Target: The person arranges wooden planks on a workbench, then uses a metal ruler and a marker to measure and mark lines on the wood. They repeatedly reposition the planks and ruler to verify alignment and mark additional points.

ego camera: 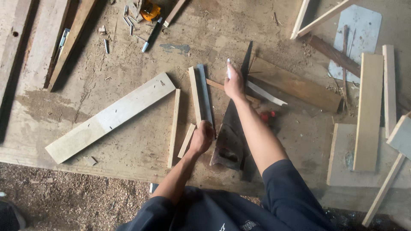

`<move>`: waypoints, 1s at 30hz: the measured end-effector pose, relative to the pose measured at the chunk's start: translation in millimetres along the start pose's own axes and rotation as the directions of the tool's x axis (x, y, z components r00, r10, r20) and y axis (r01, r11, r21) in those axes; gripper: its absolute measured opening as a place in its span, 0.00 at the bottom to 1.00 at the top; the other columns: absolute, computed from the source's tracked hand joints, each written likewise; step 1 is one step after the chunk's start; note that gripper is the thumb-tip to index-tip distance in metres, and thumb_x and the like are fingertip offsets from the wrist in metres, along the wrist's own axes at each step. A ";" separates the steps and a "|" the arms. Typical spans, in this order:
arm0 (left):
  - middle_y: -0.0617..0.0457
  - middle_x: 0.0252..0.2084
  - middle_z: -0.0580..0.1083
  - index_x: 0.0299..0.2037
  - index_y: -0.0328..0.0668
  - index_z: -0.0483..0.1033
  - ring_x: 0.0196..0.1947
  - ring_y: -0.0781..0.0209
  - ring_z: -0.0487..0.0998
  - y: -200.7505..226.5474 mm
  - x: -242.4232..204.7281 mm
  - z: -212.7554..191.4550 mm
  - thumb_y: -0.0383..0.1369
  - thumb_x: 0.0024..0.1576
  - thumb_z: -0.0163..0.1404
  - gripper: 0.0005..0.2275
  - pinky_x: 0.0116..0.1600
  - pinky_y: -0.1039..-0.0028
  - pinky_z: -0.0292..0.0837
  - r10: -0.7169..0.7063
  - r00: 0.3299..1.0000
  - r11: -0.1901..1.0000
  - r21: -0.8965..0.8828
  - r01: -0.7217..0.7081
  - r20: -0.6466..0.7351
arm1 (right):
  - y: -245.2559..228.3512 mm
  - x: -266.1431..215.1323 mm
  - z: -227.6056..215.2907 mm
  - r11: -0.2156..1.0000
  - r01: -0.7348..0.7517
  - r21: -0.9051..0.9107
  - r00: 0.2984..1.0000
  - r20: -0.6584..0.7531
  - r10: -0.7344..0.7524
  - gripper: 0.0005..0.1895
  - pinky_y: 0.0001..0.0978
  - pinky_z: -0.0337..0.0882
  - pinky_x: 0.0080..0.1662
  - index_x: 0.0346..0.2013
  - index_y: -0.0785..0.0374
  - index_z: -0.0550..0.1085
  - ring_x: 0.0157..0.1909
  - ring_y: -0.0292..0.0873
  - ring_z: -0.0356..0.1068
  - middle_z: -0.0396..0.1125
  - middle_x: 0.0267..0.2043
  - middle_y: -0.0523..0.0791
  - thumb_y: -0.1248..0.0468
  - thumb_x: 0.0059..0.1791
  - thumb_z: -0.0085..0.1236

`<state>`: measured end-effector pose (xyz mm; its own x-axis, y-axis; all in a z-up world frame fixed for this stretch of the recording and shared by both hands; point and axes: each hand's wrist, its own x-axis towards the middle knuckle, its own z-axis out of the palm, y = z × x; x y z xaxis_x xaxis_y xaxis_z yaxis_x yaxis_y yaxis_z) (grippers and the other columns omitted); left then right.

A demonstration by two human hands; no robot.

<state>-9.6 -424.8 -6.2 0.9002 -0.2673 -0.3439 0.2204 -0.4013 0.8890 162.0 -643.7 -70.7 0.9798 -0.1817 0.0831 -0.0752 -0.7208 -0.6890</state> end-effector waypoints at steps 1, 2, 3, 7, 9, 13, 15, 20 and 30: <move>0.39 0.35 0.79 0.47 0.33 0.70 0.37 0.43 0.82 3.7 -1.0 -2.5 0.32 0.59 0.50 0.11 0.43 0.59 0.77 0.035 0.999 0.999 -0.028 -0.036 -0.027 | -0.6 4.3 2.2 1.000 -0.007 0.002 1.000 -0.005 0.007 0.36 0.43 0.65 0.65 0.68 0.63 0.64 0.65 0.58 0.65 0.65 0.64 0.57 0.78 0.45 0.53; 0.38 0.39 0.78 0.50 0.32 0.68 0.40 0.43 0.81 7.4 -1.7 -5.2 0.30 0.55 0.52 0.15 0.45 0.59 0.77 0.070 0.996 0.996 -0.055 -0.073 -0.056 | -1.5 7.8 3.2 1.000 -0.014 0.005 1.000 -0.010 0.014 0.36 0.42 0.64 0.66 0.69 0.63 0.64 0.65 0.57 0.64 0.64 0.64 0.56 0.78 0.45 0.53; 0.38 0.40 0.79 0.49 0.33 0.69 0.41 0.44 0.82 10.9 -2.2 -7.5 0.31 0.55 0.53 0.14 0.46 0.60 0.77 0.016 1.000 0.999 -0.033 -0.017 -0.014 | -2.6 8.2 3.7 1.000 -0.020 0.007 1.000 -0.013 0.020 0.36 0.42 0.64 0.66 0.69 0.63 0.64 0.66 0.57 0.63 0.64 0.64 0.56 0.78 0.45 0.53; 0.37 0.42 0.79 0.47 0.34 0.72 0.43 0.43 0.81 17.2 -2.0 -14.8 0.35 0.57 0.55 0.14 0.48 0.59 0.77 -0.099 0.992 0.993 0.071 0.094 0.074 | -8.8 -11.4 3.1 0.998 -0.038 -0.044 0.998 0.052 0.040 0.29 0.42 0.63 0.66 0.63 0.64 0.68 0.68 0.56 0.62 0.61 0.65 0.55 0.76 0.47 0.57; 0.37 0.42 0.79 0.46 0.34 0.73 0.44 0.42 0.81 14.1 -2.2 -13.5 0.37 0.59 0.54 0.13 0.48 0.58 0.76 -0.150 0.984 0.984 0.110 0.139 0.101 | -9.8 -29.3 -2.5 0.997 0.075 -0.035 0.996 0.042 -0.074 0.29 0.43 0.61 0.68 0.63 0.67 0.68 0.70 0.57 0.60 0.59 0.67 0.56 0.77 0.46 0.56; 0.38 0.40 0.81 0.41 0.36 0.75 0.44 0.40 0.82 1.5 -8.5 -5.2 0.42 0.67 0.47 0.15 0.49 0.56 0.76 -0.198 0.973 0.969 0.173 0.175 0.122 | -21.1 -66.4 -9.5 0.994 0.096 -0.054 0.993 0.081 -0.092 0.27 0.45 0.61 0.68 0.60 0.66 0.70 0.70 0.58 0.59 0.59 0.66 0.56 0.74 0.45 0.59; 0.37 0.40 0.80 0.42 0.36 0.73 0.43 0.37 0.81 -4.6 -10.7 -3.4 0.39 0.68 0.46 0.12 0.48 0.53 0.75 -0.084 0.995 0.985 0.156 0.076 0.049 | -31.1 -87.1 -12.4 0.997 -0.002 -0.079 0.987 0.159 0.015 0.26 0.47 0.60 0.66 0.58 0.66 0.71 0.69 0.58 0.58 0.57 0.68 0.58 0.72 0.45 0.60; 0.34 0.42 0.75 0.50 0.37 0.69 0.40 0.33 0.77 -16.8 -28.4 -13.6 0.25 0.57 0.46 0.11 0.42 0.52 0.73 0.242 0.953 0.957 0.208 -0.203 -0.184 | -66.7 -144.3 -6.2 0.998 0.069 0.010 0.972 0.224 -0.070 0.21 0.43 0.66 0.65 0.56 0.66 0.72 0.64 0.55 0.63 0.61 0.62 0.57 0.70 0.47 0.58; 0.44 0.35 0.78 0.42 0.42 0.75 0.35 0.47 0.81 -59.4 -91.4 -99.2 0.33 0.59 0.54 0.06 0.42 0.60 0.77 -0.099 0.959 0.969 0.192 0.153 -0.264 | -121.2 -220.1 4.3 0.964 0.252 0.083 0.939 0.219 -0.264 0.06 0.43 0.68 0.51 0.36 0.61 0.75 0.48 0.51 0.68 0.67 0.41 0.46 0.71 0.45 0.58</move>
<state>-67.6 -289.7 2.5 0.9409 0.0149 -0.3382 0.2794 -0.5985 0.7508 -43.8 -513.5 -8.6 0.9807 0.1666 0.1025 0.1899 -0.6854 -0.7030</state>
